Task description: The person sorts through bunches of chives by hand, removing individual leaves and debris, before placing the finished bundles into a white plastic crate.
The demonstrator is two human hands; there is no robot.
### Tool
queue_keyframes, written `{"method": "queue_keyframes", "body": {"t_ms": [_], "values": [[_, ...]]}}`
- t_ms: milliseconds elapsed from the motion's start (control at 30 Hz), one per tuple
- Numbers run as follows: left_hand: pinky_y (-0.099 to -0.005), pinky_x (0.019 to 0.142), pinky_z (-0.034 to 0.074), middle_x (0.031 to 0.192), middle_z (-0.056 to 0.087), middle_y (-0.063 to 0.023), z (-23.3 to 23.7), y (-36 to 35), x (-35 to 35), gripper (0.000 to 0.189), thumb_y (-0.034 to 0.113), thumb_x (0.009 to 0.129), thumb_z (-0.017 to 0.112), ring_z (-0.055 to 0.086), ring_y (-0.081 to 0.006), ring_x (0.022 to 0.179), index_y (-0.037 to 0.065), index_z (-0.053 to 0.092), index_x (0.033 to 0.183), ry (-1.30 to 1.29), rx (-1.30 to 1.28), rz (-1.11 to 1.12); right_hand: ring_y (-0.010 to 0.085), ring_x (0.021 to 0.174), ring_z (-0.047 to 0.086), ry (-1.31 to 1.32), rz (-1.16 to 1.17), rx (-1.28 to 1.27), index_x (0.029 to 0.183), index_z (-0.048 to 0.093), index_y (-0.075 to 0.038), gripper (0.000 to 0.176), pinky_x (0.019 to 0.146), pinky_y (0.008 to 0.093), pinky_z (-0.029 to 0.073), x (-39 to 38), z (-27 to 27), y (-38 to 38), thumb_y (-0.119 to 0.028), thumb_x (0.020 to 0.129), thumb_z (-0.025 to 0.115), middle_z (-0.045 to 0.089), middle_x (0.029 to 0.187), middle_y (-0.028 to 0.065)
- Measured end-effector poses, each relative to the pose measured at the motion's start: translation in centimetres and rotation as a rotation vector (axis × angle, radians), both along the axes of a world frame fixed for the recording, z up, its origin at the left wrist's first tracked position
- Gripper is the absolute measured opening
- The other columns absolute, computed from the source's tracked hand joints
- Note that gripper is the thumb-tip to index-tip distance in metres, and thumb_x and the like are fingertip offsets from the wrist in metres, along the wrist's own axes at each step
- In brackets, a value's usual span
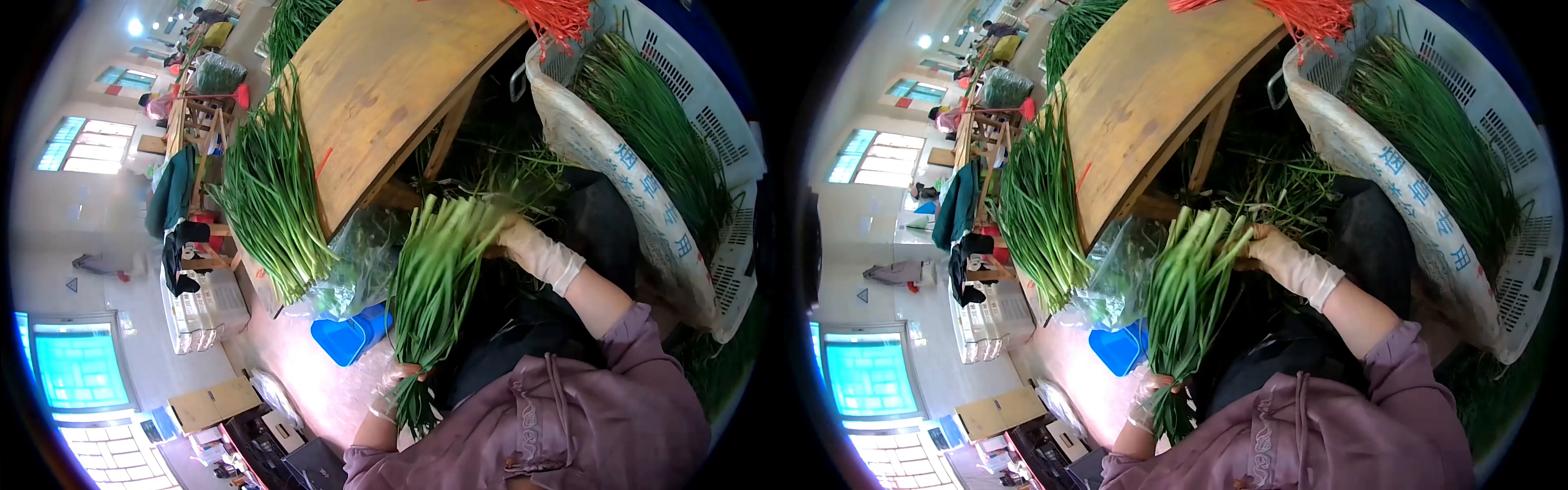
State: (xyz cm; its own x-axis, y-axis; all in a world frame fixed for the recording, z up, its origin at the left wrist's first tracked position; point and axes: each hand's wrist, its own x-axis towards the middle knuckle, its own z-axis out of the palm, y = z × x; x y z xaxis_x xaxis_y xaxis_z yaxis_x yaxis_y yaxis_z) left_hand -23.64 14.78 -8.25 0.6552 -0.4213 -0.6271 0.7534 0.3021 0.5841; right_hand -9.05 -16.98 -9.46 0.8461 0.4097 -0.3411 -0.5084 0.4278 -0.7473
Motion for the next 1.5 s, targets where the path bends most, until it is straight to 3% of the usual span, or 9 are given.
{"method": "queue_keyframes", "body": {"t_ms": [133, 333, 633, 733, 867, 933, 1200, 1433, 1500], "values": [[-0.0248, 0.062, 0.041, 0.08, 0.058, -0.0079, 0.0, 0.3, -0.2, 0.035, 0.007, 0.065, 0.064, 0.053, -0.0157, 0.066, -0.004, 0.055, 0.097, 0.001, 0.025, -0.008, 0.0154, 0.083, 0.059, -0.152, 0.241, -0.197, 0.087, 0.058, -0.002, 0.013, 0.071, 0.0262, 0.049, -0.7, 0.6, -2.1, 0.003, 0.075, 0.06, 0.062, 0.093, 0.0072], [-0.0246, 0.063, 0.042, 0.081, 0.058, -0.0073, -1.0, 2.1, -1.2, 0.036, 0.006, 0.065, 0.065, 0.053, -0.0154, 0.066, -0.004, 0.056, 0.098, 0.015, 0.102, -0.049, 0.0194, 0.088, 0.059, -0.068, -0.129, 0.244, 0.087, 0.057, -0.005, 0.012, 0.072, 0.0261, 0.05, -2.0, -1.1, -3.1, 0.0, 0.076, 0.061, 0.061, 0.096, 0.0093], [-0.0231, 0.062, 0.044, 0.077, 0.061, -0.0028, 5.3, -2.4, 3.2, 0.026, 0.002, 0.067, 0.065, 0.055, -0.0101, 0.067, 0.003, 0.061, 0.093, -0.261, 0.567, -0.223, 0.0103, 0.07, 0.058, -0.058, -0.267, -0.164, 0.091, 0.056, -0.005, 0.013, 0.062, 0.0222, 0.046, -0.1, -1.0, -6.2, -0.011, 0.089, 0.046, 0.064, 0.091, 0.0076], [-0.0328, 0.064, 0.048, 0.082, 0.061, -0.0176, 9.4, -5.0, 7.6, 0.054, 0.006, 0.069, 0.058, 0.061, -0.0265, 0.07, 0.007, 0.044, 0.121, -0.958, 1.177, -0.885, 0.0089, 0.068, 0.056, -0.066, -0.305, -0.198, 0.094, 0.057, -0.004, 0.013, 0.059, 0.0197, 0.045, 0.9, -4.1, -6.0, -0.008, 0.088, 0.047, 0.062, 0.08, 0.0041], [-0.0378, 0.064, 0.047, 0.082, 0.057, -0.0229, 14.5, -10.4, 13.8, 0.07, 0.01, 0.069, 0.056, 0.059, -0.0329, 0.074, 0.012, 0.027, 0.133, -0.955, 1.34, -1.231, 0.0091, 0.062, 0.052, -0.069, -0.438, -0.259, 0.09, 0.061, -0.005, 0.013, 0.055, 0.0234, 0.042, 2.3, -11.4, -5.4, -0.005, 0.085, 0.049, 0.057, 0.072, 0.0018], [-0.0376, 0.062, 0.048, 0.081, 0.057, -0.0213, 16.4, -12.4, 16.8, 0.078, 0.012, 0.07, 0.057, 0.06, -0.0325, 0.073, 0.013, 0.017, 0.137, -0.852, 1.407, -1.437, 0.0118, 0.069, 0.056, -0.304, -0.421, -0.693, 0.088, 0.059, -0.003, 0.015, 0.062, 0.025, 0.046, 2.2, -13.1, -5.0, 0.002, 0.081, 0.046, 0.061, 0.081, 0.005], [-0.0333, 0.073, 0.047, 0.086, 0.062, -0.0123, 29.3, -19.5, 32.3, 0.05, 0.012, 0.063, 0.063, 0.06, -0.0217, 0.082, 0.01, 0.053, 0.112, -0.67, 1.326, -1.839, 0.0083, 0.06, 0.052, -0.078, -0.271, 0.003, 0.089, 0.058, -0.004, 0.01, 0.055, 0.0205, 0.044, 2.8, -15.2, -4.6, -0.005, 0.087, 0.048, 0.062, 0.087, 0.0081], [-0.037, 0.083, 0.042, 0.098, 0.06, -0.0081, 31.6, -22.5, 45.8, 0.052, 0.012, 0.062, 0.069, 0.056, -0.0265, 0.094, 0.012, 0.054, 0.111, -0.874, 2.193, -1.553, 0.0079, 0.06, 0.051, -0.064, -0.112, -0.093, 0.093, 0.058, -0.002, 0.015, 0.056, 0.02, 0.043, 2.8, -13.8, -3.9, -0.006, 0.089, 0.044, 0.062, 0.08, 0.0071], [-0.0403, 0.092, 0.035, 0.118, 0.049, -0.0104, 29.5, -19.7, 48.2, 0.059, 0.013, 0.064, 0.068, 0.046, -0.0282, 0.11, 0.017, 0.048, 0.119, -2.146, 2.569, -0.567, 0.0096, 0.062, 0.054, -0.046, -0.103, -0.144, 0.091, 0.056, 0.0, 0.014, 0.056, 0.0202, 0.043, 3.0, -12.9, -4.3, -0.004, 0.088, 0.043, 0.062, 0.084, 0.0097]]}}
